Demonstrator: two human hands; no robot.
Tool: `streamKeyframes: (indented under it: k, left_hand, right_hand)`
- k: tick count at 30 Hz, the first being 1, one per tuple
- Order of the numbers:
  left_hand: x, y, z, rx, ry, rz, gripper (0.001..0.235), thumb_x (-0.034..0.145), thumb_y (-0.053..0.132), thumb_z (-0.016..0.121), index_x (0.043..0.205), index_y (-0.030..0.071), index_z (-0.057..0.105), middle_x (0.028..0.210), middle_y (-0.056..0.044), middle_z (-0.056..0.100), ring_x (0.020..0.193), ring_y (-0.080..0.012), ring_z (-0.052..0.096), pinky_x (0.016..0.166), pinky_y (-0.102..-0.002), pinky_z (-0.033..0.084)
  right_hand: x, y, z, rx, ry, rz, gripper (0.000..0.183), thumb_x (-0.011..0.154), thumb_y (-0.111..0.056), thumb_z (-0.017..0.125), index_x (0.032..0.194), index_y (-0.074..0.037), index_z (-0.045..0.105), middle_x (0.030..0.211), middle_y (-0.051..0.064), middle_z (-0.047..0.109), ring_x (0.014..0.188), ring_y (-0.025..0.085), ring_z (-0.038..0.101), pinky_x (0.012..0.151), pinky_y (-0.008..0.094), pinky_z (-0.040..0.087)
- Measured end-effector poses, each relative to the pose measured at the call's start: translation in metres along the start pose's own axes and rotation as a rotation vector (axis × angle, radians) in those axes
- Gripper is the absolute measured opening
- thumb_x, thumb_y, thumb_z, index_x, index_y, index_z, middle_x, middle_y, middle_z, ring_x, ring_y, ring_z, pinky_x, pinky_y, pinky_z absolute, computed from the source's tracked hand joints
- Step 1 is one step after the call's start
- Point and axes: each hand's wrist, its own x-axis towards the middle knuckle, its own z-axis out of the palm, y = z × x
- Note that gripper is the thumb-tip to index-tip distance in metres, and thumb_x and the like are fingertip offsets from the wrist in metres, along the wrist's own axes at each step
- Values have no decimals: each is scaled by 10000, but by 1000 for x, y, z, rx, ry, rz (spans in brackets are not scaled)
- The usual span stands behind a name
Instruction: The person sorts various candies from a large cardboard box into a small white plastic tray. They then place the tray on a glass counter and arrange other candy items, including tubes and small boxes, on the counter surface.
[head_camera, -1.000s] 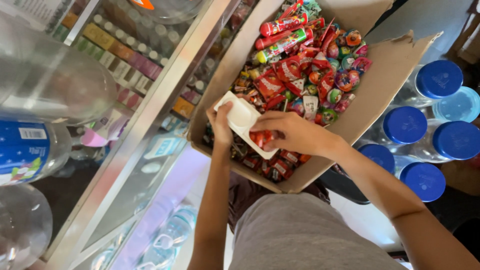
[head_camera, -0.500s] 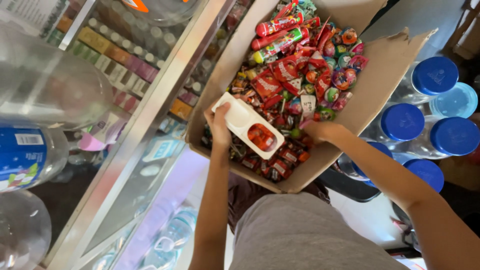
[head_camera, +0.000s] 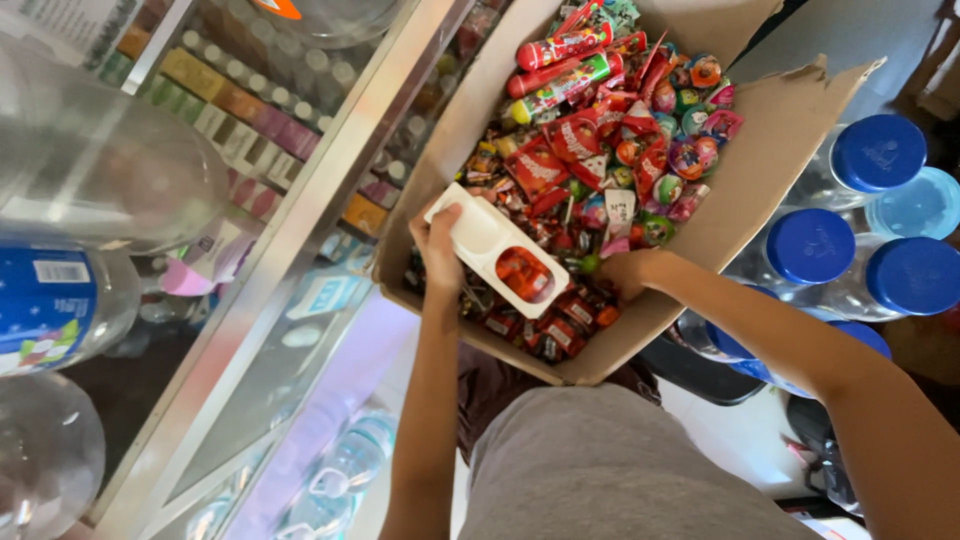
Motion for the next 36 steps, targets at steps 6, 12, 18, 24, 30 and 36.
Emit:
streamKeyframes:
  k: [6, 12, 18, 24, 30, 36]
  left_hand:
    - [1, -4, -2, 3, -5, 26, 344, 927, 156, 592, 1045, -140, 722, 992, -233, 754, 818, -264, 712, 765, -352, 578]
    - [1, 0, 2, -27, 0, -12, 346, 912, 154, 580, 1049, -133, 716, 1002, -231, 761, 854, -268, 730, 795, -341, 576]
    - [1, 2, 4, -22, -7, 16, 342, 906, 143, 574, 1047, -133, 717, 992, -231, 755, 850, -268, 725, 791, -346, 583]
    - [2, -3, 2, -23, 9, 0, 342, 896, 156, 574, 1030, -121, 723, 983, -213, 761, 856, -256, 725, 811, -334, 577]
    - [4, -12, -6, 13, 40, -14, 335, 904, 169, 590, 1032, -108, 729, 969, -190, 756, 843, -237, 708, 796, -321, 558]
    - [2, -13, -8, 7, 36, 18, 317, 906, 159, 594, 1013, -106, 729, 971, -178, 755, 843, -236, 705, 794, -333, 566]
  right_hand:
    - [-5, 2, -10, 111, -88, -19, 385, 794, -271, 779, 1094, -45, 694, 993, 121, 707, 879, 251, 666, 769, 395, 563]
    - [-29, -16, -29, 227, -171, -45, 402, 784, -294, 780, 1090, -49, 691, 971, 101, 703, 843, 223, 658, 747, 381, 560]
    - [-83, -93, -59, 1236, -164, -356, 495, 830, -351, 728, 1194, -35, 618, 1043, 147, 697, 883, 229, 704, 700, 323, 578]
    - [-84, -144, -49, 1078, 117, -484, 305, 932, -181, 747, 1171, -19, 651, 1030, 133, 699, 839, 180, 666, 625, 284, 529]
    - [-99, -222, -38, 391, 560, -603, 274, 990, -187, 684, 1231, -61, 648, 1069, 84, 681, 887, 211, 683, 741, 327, 559]
    - [-98, -243, -28, 0, 625, -533, 320, 961, -226, 649, 1262, -125, 616, 1229, 132, 590, 880, 335, 699, 726, 429, 569]
